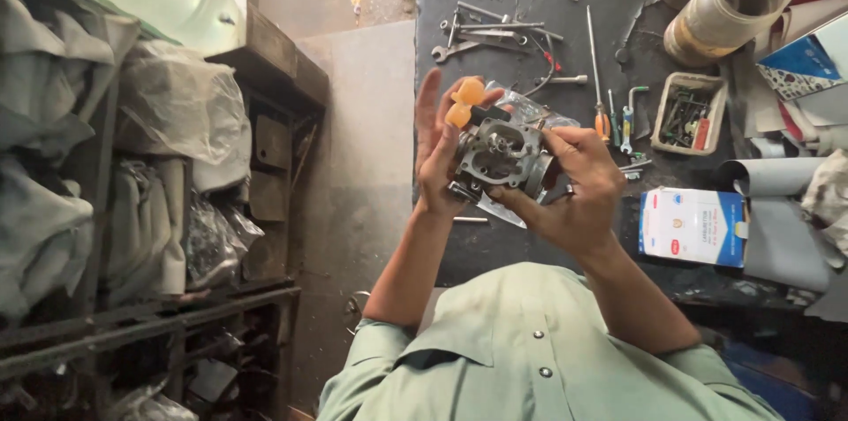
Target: The person assembles a carburetor by hand, inserting beige plastic components into the metal body, then attaching the float chamber and tightening screws. The person handles the carburetor body, plastic parts, and float chamber throughout the clip.
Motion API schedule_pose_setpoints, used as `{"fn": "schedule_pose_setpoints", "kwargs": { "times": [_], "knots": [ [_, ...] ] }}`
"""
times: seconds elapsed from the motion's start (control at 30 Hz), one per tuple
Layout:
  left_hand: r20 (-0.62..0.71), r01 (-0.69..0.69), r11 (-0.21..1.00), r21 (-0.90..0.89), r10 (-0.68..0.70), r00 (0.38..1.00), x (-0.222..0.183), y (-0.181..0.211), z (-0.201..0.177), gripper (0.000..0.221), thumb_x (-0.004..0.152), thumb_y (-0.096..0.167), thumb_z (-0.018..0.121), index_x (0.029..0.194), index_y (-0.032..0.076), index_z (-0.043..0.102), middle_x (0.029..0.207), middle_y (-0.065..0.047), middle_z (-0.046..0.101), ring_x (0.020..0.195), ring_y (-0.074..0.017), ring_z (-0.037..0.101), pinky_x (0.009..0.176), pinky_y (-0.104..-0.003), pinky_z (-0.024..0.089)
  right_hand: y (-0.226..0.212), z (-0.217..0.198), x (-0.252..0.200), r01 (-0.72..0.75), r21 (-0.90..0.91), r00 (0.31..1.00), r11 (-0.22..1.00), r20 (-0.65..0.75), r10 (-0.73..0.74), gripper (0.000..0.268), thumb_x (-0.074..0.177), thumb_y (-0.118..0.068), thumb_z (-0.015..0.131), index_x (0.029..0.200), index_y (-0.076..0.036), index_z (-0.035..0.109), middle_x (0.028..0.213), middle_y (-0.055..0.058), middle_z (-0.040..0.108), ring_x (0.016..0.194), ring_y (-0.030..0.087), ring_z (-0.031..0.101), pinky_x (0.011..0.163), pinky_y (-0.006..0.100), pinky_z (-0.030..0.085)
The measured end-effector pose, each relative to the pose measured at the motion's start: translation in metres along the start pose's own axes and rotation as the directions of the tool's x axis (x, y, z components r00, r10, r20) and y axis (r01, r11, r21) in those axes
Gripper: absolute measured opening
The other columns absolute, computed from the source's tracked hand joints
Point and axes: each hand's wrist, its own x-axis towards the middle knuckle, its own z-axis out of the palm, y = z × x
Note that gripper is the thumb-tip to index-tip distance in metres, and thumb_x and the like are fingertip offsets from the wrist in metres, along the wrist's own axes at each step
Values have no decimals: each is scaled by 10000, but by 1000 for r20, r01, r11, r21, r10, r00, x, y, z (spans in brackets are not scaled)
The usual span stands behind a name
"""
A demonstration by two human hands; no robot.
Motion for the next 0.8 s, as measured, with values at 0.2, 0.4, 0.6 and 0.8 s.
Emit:
{"fn": "schedule_pose_setpoints", "kwargs": {
  "times": [0.2, 0.4, 0.6, 0.8],
  "knots": [
    [61, 142, 980, -140, -135, 989, -8, -15, -31, 617, 1159, 228, 489, 1691, 151, 187, 1479, -300, 515, 1287, -384, 615, 1095, -502, 540, 19, 8, -9, 131, -91, 991, 987, 16, -130, 737, 691, -359, 993, 1208, 68, 689, 1129, 151, 668, 979, 259, 699, 836, 367, 592],
    [-111, 204, 973, 105, -193, 975, -19, -42, -65, 658, 1108, 198, 565, 1670, 106, 235, 1503, -152, 516, 1327, -192, 616, 1143, -360, 534, 50, 21, -20, -160, 36, 963, 986, 226, 148, 692, 669, -270, 975, 1217, 54, 704, 1161, 143, 674, 950, 232, 708, 749, 313, 601],
    [-317, 349, 937, -24, -338, 886, -31, -63, -78, 597, 1063, 235, 552, 1582, 75, 303, 1247, -125, 641, 990, -169, 712, 770, -329, 638, 68, 27, -45, -11, 11, 956, 1000, 292, 7, 723, 638, -257, 1009, 1207, 69, 702, 1155, 141, 674, 988, 234, 694, 821, 326, 587],
    [-427, 342, 939, 46, -291, 856, -38, -69, -74, 659, 1033, 305, 592, 1570, 80, 283, 1186, -149, 660, 893, -182, 728, 705, -322, 643, 75, 14, -38, -233, 138, 874, 963, 463, 145, 750, 647, -331, 977, 1228, 44, 687, 1164, 128, 665, 863, 188, 688, 739, 301, 590]
  ]
}}
